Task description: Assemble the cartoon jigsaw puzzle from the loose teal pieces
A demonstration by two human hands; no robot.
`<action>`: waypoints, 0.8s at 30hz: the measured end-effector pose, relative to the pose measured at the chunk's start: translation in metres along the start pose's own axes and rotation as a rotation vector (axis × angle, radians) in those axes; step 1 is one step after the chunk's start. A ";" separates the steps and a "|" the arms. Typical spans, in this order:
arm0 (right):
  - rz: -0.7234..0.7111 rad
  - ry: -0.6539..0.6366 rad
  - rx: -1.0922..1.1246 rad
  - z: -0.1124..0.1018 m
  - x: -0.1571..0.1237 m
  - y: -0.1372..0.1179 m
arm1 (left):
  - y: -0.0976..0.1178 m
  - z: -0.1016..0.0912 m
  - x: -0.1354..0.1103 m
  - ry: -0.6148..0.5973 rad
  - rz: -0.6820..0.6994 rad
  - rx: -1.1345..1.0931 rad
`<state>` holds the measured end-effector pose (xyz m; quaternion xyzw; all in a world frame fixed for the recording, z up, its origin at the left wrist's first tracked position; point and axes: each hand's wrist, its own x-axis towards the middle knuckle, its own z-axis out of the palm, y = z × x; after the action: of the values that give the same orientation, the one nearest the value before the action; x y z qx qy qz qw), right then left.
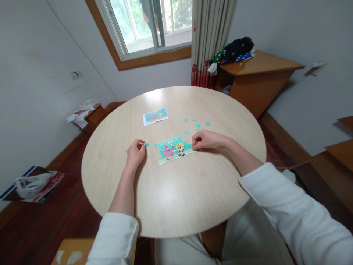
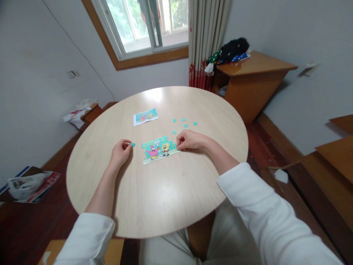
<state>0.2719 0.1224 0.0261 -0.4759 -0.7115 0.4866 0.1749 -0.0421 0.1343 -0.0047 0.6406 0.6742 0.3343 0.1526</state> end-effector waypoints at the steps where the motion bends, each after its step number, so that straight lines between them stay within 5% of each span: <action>1: 0.003 0.005 0.002 0.000 0.000 0.000 | 0.000 0.000 0.000 0.000 -0.001 -0.001; 8: -0.050 0.039 0.091 0.002 -0.004 0.001 | 0.001 -0.001 -0.001 0.021 -0.012 -0.059; 14: -0.081 0.054 0.207 0.001 -0.006 0.000 | 0.010 -0.002 -0.001 0.020 -0.012 -0.410; 24: -0.141 0.424 0.321 -0.011 -0.004 -0.006 | 0.024 -0.006 -0.008 -0.138 -0.194 -0.974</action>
<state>0.2787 0.1247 0.0369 -0.4828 -0.6041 0.4691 0.4266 -0.0269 0.1242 0.0137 0.4501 0.4846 0.5515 0.5084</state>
